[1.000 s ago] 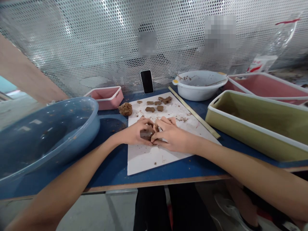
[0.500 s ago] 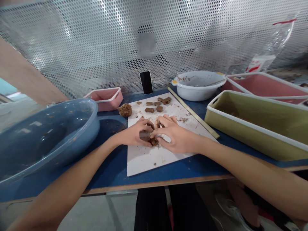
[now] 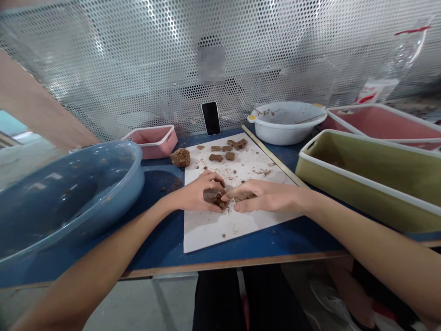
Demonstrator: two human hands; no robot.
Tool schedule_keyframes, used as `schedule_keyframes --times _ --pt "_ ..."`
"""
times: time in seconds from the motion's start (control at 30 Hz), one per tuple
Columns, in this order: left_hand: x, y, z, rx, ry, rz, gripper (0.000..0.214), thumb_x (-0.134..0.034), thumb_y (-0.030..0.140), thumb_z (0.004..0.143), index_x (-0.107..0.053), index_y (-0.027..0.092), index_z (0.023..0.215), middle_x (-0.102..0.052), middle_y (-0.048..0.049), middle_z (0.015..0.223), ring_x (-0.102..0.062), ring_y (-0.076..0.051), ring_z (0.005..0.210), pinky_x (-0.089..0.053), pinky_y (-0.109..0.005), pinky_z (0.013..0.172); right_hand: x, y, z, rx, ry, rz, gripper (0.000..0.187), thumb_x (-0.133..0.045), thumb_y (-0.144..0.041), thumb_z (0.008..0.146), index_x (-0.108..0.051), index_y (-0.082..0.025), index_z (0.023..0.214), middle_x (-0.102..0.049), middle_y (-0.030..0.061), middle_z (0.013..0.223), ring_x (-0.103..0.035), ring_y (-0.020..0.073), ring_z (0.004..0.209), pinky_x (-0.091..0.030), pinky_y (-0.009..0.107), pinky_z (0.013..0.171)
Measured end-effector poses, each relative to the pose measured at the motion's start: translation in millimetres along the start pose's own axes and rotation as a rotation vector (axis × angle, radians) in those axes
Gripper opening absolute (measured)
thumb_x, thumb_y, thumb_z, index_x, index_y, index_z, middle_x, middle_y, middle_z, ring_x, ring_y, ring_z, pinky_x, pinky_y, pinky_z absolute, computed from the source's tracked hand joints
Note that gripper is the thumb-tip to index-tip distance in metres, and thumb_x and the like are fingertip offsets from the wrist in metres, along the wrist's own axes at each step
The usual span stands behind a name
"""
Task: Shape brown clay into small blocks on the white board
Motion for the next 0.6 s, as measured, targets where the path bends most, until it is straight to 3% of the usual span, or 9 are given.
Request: schedule_keyframes --times 0.23,0.6 --pt "-1.4 -0.1 0.4 -0.003 0.003 0.003 0.043 -0.094 0.057 0.078 -0.078 0.024 0.101 -0.067 -0.0098 0.125 -0.055 -0.032 0.127 -0.046 -0.049 0.114 -1.8 -2.4 1.1 -0.034 -0.022 0.037 0.053 -0.066 -0.061 0.099 -0.080 -0.023 0.132 -0.078 0.0095 0.131 -0.069 0.0333 0.121 -0.052 0.039 0.098" --pt "0.5 0.7 0.8 -0.024 0.019 -0.030 0.049 -0.090 0.066 0.079 -0.078 0.024 0.102 -0.067 -0.0108 0.127 -0.055 -0.033 0.128 -0.046 -0.051 0.114 -2.4 -0.4 1.1 -0.042 -0.010 0.023 0.050 -0.065 -0.058 0.099 -0.081 -0.022 0.130 -0.079 0.0082 0.119 -0.069 0.0277 0.106 -0.050 0.035 0.088"
Point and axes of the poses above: each hand's wrist, its own z-axis towards the middle knuckle, its own x-axis out of the back of the hand, y = z × x, the point moved 1 cm from there along z, towards the middle knuckle
